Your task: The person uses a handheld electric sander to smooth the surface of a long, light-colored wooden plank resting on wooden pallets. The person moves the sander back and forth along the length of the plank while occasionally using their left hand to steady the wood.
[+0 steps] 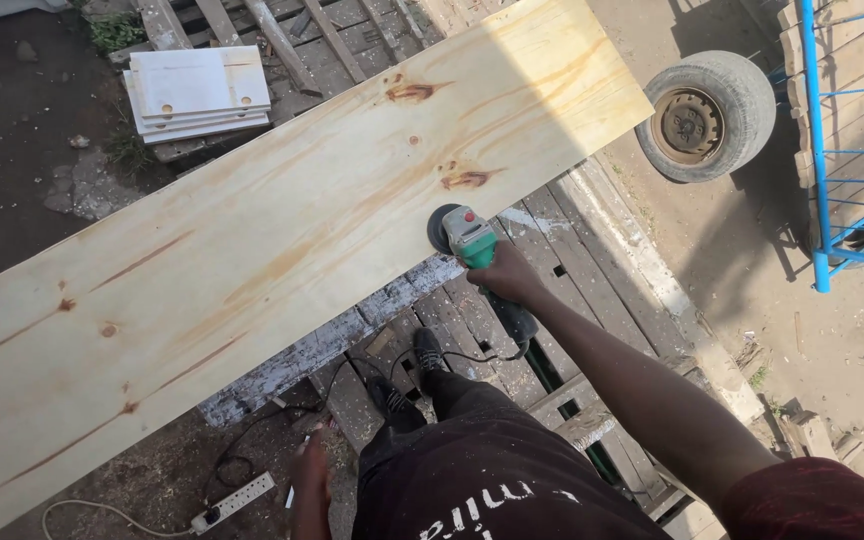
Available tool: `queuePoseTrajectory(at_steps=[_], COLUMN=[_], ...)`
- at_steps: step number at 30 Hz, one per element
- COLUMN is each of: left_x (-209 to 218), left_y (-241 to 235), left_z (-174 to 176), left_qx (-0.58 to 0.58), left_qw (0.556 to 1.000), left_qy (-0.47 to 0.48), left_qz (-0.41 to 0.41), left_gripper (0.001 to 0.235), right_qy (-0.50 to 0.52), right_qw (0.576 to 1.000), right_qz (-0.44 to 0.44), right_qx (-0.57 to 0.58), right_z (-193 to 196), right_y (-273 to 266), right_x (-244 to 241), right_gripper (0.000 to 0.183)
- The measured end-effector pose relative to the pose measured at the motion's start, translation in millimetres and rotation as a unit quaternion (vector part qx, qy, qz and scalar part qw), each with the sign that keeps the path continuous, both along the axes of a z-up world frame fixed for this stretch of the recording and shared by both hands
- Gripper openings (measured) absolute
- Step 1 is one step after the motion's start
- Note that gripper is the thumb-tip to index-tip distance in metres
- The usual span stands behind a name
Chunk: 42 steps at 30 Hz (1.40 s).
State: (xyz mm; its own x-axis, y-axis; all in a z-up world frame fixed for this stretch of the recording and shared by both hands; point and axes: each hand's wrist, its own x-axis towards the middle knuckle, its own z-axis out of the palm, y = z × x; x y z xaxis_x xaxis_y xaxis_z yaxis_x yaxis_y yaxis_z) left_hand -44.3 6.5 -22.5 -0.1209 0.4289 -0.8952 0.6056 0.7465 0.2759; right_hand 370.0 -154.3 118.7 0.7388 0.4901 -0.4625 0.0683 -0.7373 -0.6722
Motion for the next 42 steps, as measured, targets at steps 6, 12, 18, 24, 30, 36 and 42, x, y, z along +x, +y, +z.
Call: queuePoseTrajectory(at_steps=[6,12,18,24,30,36,42], left_x=[-60.2,-90.0,-90.1,-102.6,-82.9,-44.7,-10.5], left_y=[-19.8,-32.6,-23.2,-24.4,-23.1,-13.3,-17.2], left_z=[-25.4,-13.8,0.6,-52.9,-38.3,-18.7,-34.3], left_qx=[-0.02,-0.051,-0.037,-0.014,-0.025,-0.028,-0.019], left_qw=[0.998,0.994,0.993,0.995,0.996,0.998,0.999], left_qy=[0.048,0.039,0.029,0.015,0.003,0.045,0.029], left_qz=[0.042,0.09,0.109,0.1,0.081,0.036,0.018], left_gripper=[0.074,0.081,0.078,0.082,0.082,0.075,0.088], right_qy=[-0.01,0.026,0.016,0.029,0.018,-0.004,-0.007], right_qw=[0.993,0.974,0.952,0.958,0.975,0.984,0.99], right_qz=[0.12,0.226,0.3,0.275,0.217,0.176,0.13], right_qx=[0.005,-0.013,-0.062,-0.075,-0.04,-0.036,-0.055], right_z=[-5.0,-4.7,-0.6,-0.7,-3.8,7.3,5.3], right_y=[62.4,142.5,186.1,149.6,95.0,58.7,8.4], right_x=[-88.3,-175.2,-210.2,-184.4,-137.9,-80.3,-6.2], right_gripper=[0.015,0.031,0.039,0.036,0.036,0.025,0.019])
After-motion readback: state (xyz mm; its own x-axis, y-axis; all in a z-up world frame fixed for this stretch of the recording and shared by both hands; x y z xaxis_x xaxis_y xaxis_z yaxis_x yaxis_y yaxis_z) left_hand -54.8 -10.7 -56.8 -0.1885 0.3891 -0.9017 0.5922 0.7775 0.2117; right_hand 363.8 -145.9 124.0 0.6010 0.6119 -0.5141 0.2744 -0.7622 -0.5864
